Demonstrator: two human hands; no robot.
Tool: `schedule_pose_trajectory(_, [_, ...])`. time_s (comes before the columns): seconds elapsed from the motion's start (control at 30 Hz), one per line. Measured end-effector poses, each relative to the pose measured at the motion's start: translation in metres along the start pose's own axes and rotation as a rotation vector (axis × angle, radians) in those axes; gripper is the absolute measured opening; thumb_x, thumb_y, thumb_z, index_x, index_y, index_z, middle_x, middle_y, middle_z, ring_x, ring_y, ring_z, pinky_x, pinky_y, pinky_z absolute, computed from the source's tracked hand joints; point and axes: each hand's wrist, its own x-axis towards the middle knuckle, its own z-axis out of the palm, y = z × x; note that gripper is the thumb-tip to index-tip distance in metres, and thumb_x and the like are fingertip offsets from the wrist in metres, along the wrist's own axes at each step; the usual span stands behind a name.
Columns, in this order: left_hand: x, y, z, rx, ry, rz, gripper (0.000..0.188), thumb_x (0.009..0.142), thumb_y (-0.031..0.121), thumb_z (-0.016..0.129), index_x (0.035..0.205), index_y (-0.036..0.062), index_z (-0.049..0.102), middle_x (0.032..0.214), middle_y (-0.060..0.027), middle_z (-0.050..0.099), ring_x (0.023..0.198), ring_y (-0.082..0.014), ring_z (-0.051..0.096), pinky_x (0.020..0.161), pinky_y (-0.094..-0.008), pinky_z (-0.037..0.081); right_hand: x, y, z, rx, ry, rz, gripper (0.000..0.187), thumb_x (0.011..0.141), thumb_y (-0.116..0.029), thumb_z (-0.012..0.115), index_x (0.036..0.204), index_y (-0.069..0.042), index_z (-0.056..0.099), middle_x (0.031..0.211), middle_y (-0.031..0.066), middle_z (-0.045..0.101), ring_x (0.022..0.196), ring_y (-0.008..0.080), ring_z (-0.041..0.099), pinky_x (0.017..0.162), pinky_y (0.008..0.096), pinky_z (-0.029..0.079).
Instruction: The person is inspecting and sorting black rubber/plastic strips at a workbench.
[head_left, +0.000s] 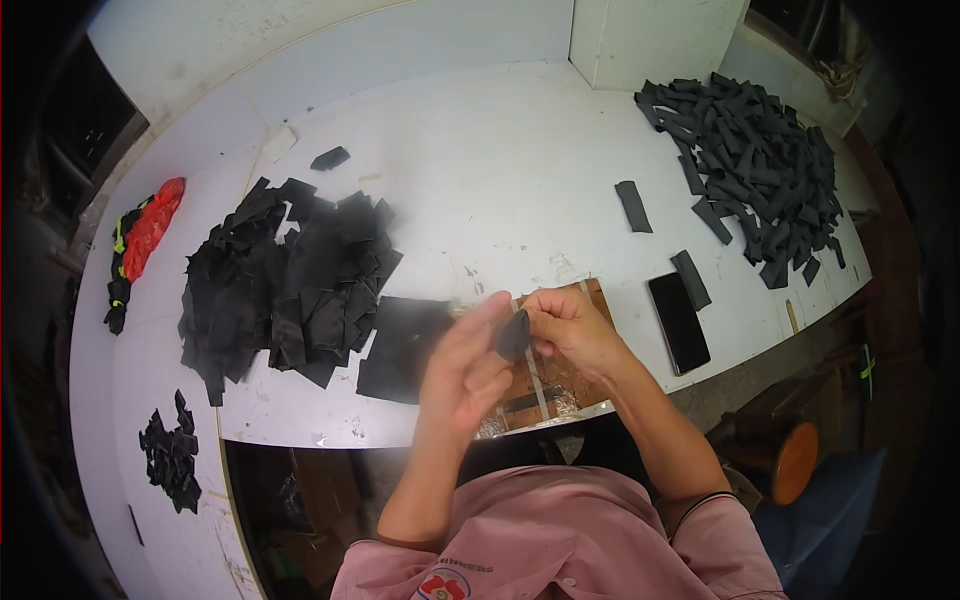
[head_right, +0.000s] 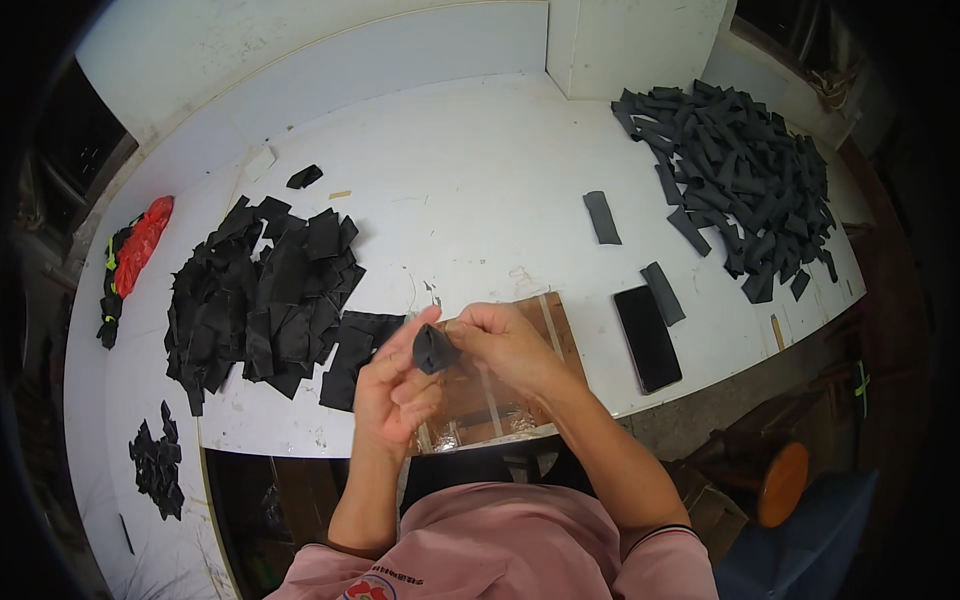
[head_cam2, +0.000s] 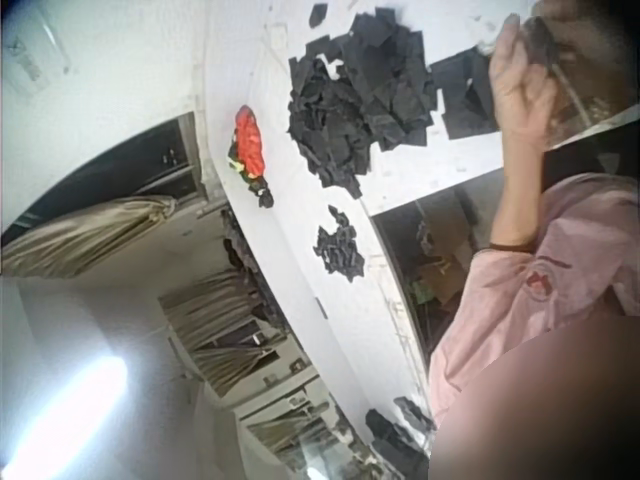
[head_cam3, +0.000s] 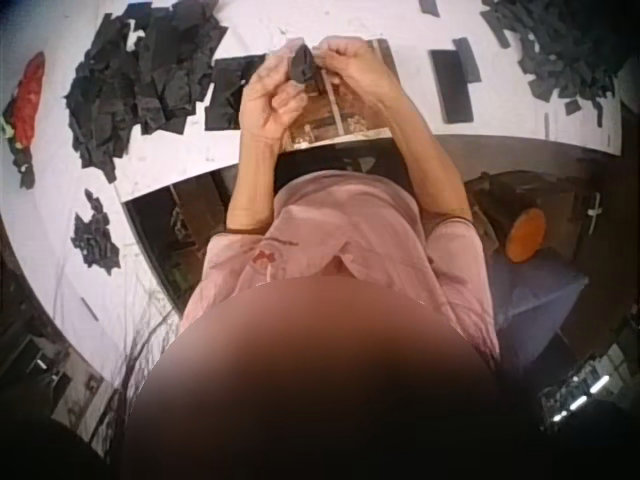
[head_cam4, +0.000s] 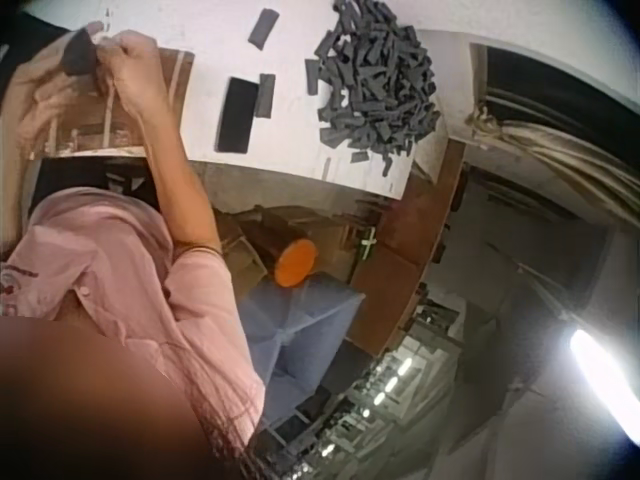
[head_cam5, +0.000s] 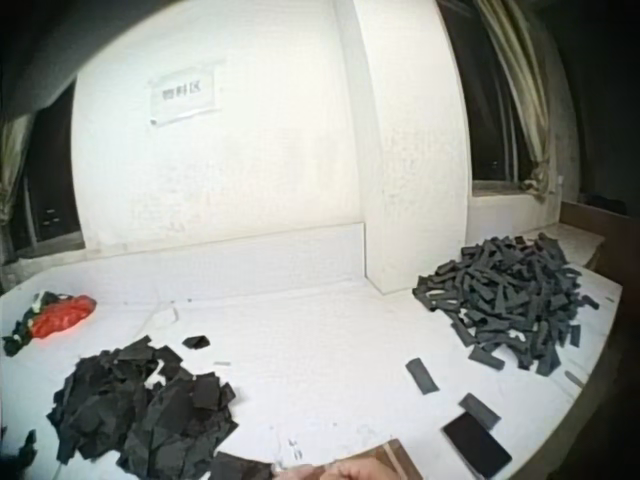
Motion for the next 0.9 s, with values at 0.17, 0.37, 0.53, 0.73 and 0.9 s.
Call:
schedule_pose_trajectory(0.17, [0.001,0.008,0.015,1.187,-0.028,0.883,0.028,0.08,0.008,0.055,0.108,0.0052,0.056,0.083,-0.0081,0.06,0.076,-0.0159,0.056,0.068,-0.025,0.044,0.003,0.003,-0.007,-0.138,-0.106,-0.067,0.018,0.086,-0.017,0.051,0.079,-0.002,0.056,0.063,-0.0027,0.05,0.056,0.005,0.045,0.05,0.0205,0.037])
schedule_pose_trajectory(0.37, [-0.002,0.007,0.02,0.867,-0.152,0.834,0.014,0.079,0.0,0.057,0.093,-0.0031,0.057,0.092,-0.0122,0.059,0.084,-0.0158,0.056,0.077,-0.0274,0.044,-0.023,-0.031,0.011,-0.57,0.085,-0.736,0.021,0.077,-0.017,0.059,0.089,0.001,0.057,0.071,0.0066,0.055,0.072,0.0179,0.055,0.059,0.0258,0.044])
schedule_pose_trajectory(0.53, [-0.008,-0.006,0.012,0.442,0.032,0.724,0.011,0.08,0.002,0.056,0.09,-0.0027,0.055,0.092,-0.0146,0.06,0.086,-0.0176,0.056,0.082,-0.032,0.043,-0.029,-0.043,0.016,-1.419,0.059,-0.757,0.022,0.067,-0.02,0.067,0.072,-0.002,0.056,0.068,0.0094,0.052,0.07,0.023,0.054,0.056,0.0336,0.044])
schedule_pose_trajectory(0.73, [0.004,-0.003,0.018,0.528,-0.183,0.522,0.017,0.076,0.005,0.06,0.09,-0.0036,0.056,0.09,-0.014,0.06,0.088,-0.0193,0.056,0.08,-0.0302,0.044,-0.023,-0.002,-0.001,-1.167,0.117,-0.674,0.019,0.079,-0.018,0.057,0.079,0.001,0.056,0.072,0.013,0.053,0.064,0.03,0.053,0.055,0.0362,0.043])
schedule_pose_trajectory(0.9, [0.005,0.018,0.05,1.153,-0.197,0.327,0.008,0.073,0.0,0.061,0.079,-0.0036,0.059,0.081,-0.0083,0.06,0.079,-0.0124,0.054,0.071,-0.0244,0.042,-0.024,0.006,0.0,-0.937,0.136,-0.593,0.012,0.076,-0.015,0.055,0.072,-0.004,0.056,0.066,0.0126,0.052,0.064,0.0289,0.055,0.053,0.037,0.044])
